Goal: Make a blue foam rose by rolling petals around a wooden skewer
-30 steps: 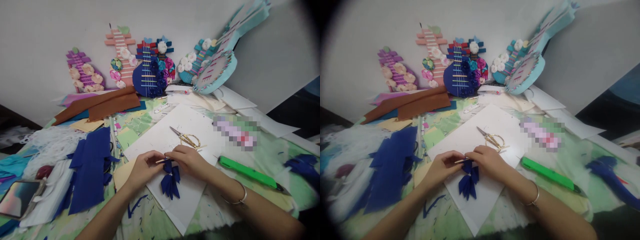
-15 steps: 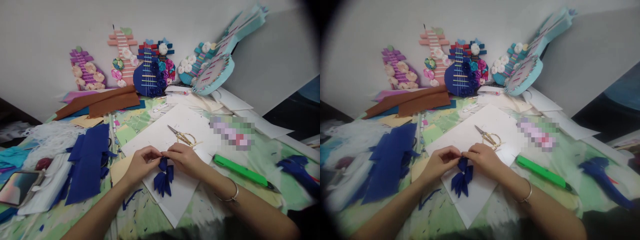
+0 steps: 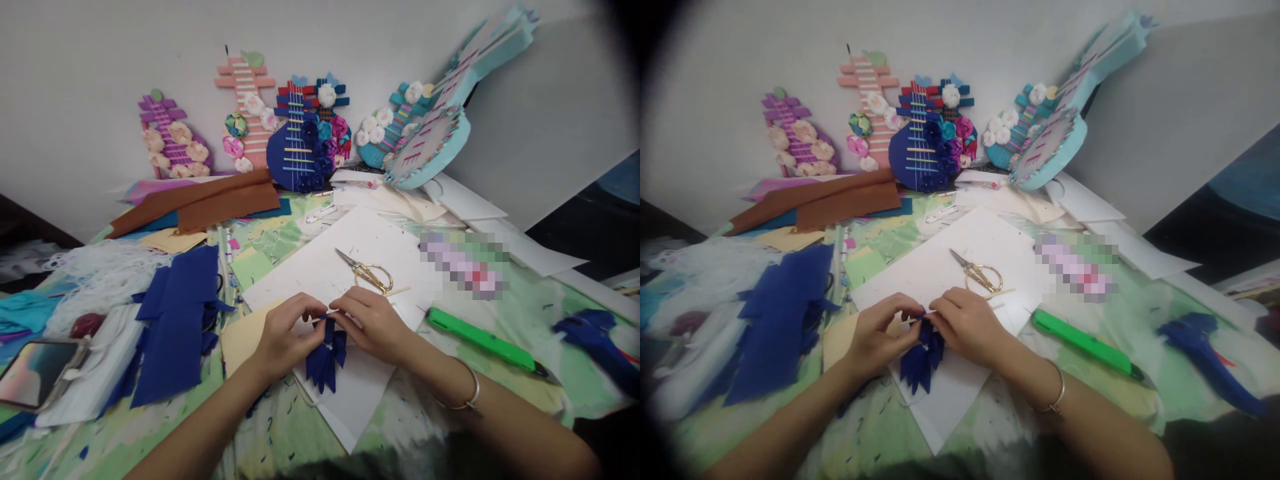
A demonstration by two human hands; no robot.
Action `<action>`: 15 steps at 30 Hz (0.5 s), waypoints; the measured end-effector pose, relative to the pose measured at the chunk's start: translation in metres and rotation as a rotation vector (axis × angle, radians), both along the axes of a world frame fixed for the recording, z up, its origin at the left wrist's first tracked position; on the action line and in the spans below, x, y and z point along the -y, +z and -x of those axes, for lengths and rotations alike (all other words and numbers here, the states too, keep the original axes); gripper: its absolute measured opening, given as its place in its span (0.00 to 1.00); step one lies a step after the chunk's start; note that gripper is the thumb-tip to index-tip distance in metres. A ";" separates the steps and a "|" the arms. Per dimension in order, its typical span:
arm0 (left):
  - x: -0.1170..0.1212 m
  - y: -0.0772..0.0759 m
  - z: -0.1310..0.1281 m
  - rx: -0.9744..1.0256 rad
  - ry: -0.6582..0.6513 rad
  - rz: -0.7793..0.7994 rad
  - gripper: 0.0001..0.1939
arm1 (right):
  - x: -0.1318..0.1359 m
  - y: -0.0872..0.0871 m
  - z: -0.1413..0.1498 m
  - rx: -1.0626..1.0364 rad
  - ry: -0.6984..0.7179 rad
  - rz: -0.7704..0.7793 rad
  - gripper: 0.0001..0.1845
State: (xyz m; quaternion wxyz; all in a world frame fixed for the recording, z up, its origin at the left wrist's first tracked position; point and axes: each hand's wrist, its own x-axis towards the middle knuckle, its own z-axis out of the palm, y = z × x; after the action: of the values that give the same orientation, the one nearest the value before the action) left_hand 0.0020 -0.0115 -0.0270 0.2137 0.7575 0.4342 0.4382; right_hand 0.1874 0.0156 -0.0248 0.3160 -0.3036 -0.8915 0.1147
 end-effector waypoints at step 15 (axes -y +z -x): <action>0.001 -0.003 -0.002 0.103 -0.029 -0.054 0.10 | 0.002 0.003 0.003 -0.146 -0.020 0.024 0.04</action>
State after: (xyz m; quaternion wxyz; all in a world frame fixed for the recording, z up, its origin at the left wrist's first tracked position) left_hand 0.0038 -0.0127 -0.0299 0.2213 0.7456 0.3997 0.4850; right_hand 0.1847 0.0132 -0.0218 0.3778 -0.3072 -0.8615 0.1441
